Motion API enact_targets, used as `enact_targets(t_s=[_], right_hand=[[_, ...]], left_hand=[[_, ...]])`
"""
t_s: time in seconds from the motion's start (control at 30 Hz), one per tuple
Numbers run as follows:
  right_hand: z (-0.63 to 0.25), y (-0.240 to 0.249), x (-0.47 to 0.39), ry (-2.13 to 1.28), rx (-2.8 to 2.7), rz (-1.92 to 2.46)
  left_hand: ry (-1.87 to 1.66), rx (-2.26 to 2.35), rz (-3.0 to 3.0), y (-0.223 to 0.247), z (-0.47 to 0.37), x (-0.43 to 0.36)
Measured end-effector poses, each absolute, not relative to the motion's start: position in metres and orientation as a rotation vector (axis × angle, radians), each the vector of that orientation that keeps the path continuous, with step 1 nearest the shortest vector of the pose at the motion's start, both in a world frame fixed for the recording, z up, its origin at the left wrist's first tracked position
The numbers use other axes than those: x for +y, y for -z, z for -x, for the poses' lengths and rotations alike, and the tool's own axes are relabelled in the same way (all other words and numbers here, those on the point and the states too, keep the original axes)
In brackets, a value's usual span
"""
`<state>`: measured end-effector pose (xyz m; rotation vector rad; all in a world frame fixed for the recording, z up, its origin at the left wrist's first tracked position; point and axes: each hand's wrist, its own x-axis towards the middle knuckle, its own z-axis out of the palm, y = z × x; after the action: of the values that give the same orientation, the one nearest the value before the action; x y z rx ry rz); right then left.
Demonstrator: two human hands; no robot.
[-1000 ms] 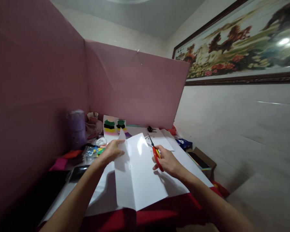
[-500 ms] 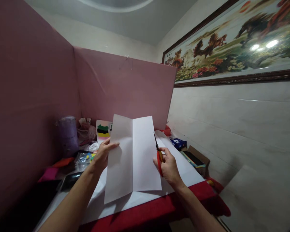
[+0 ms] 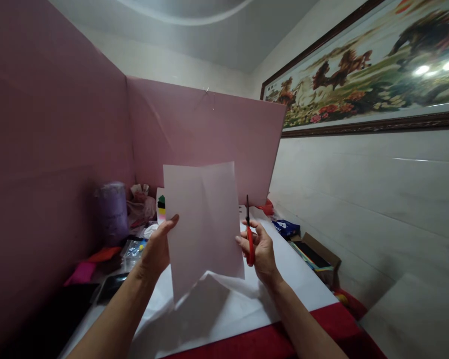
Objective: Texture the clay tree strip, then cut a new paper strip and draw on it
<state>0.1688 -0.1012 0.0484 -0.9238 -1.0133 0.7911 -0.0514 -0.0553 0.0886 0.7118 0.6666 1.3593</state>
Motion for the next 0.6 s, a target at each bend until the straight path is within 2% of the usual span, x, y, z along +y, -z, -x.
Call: enact_targets(t_s=[0.23,0.37,0.5,0.6], right_hand=[[-0.165,-0.037,-0.101,-0.769,-1.042,0.927],[-0.153,-0.049,-0.114,-0.711,-1.186,0.899],[-0.134,-0.065,-0.126,-0.836,-1.403,0.889],[-0.129,-0.066,-0.123,-0.7,-1.315,0.929]], left_hand=[[-1.308,0.683,-0.735,-0.082,0.045,-0.053],[-1.381,0.739,-0.831,-0.075,0.035,-0.051],[-1.381,0.702,-0.791,-0.074,0.033,-0.049],[-1.337,0.694,-0.747,-0.075,0.038,-0.049]])
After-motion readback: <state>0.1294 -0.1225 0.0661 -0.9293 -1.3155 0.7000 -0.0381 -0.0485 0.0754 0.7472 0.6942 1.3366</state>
